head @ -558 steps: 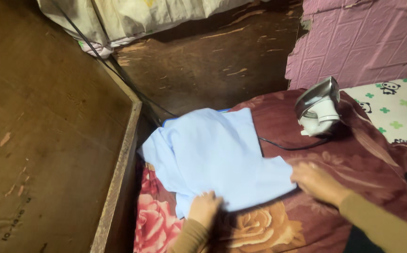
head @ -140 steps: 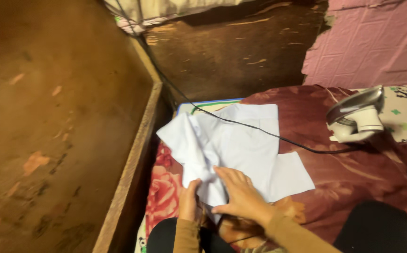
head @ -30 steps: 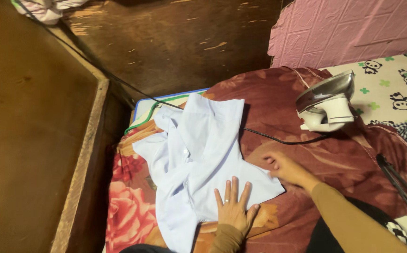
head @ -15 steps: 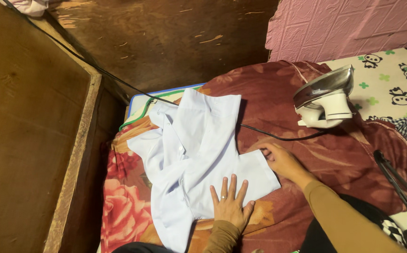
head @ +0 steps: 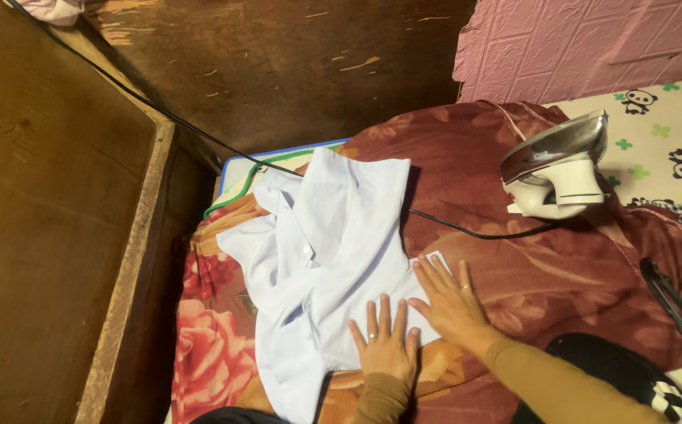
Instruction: The person irons a light blue shirt laid out on a bed. They repeatedly smooth the fabric with one hand and move the iron over the shirt with the other, adjusting the shirt's position several times.
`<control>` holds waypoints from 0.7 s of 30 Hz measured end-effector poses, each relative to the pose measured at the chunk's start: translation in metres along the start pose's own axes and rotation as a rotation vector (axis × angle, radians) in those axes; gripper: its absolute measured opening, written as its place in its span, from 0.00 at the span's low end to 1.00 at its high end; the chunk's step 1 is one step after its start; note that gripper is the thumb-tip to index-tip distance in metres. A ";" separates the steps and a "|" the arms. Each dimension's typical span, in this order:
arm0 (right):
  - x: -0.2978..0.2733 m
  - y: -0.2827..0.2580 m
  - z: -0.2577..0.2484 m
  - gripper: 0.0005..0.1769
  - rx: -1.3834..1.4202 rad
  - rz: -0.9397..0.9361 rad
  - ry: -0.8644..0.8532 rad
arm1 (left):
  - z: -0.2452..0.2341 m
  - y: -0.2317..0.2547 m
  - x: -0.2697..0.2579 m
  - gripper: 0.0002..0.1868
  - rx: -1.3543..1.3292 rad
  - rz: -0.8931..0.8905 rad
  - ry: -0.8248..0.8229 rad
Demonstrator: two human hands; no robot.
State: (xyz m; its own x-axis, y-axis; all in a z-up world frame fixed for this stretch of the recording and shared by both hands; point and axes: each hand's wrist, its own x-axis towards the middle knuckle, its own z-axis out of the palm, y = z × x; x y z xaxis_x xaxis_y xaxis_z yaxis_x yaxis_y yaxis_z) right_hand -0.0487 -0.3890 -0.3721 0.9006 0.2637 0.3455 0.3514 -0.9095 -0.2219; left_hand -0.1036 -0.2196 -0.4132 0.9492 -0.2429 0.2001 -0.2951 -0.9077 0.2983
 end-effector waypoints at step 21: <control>0.022 0.184 -0.054 0.26 1.036 0.719 0.730 | 0.024 -0.014 -0.012 0.24 -0.866 -0.513 -0.189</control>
State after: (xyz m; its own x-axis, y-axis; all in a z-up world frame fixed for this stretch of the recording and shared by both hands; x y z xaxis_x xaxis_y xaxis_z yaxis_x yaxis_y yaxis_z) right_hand 0.0221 -0.5680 -0.3565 0.7412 -0.6453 0.1851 0.1973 -0.0542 -0.9788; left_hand -0.1084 -0.2119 -0.4424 0.9629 -0.0121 -0.2696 0.2453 -0.3771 0.8931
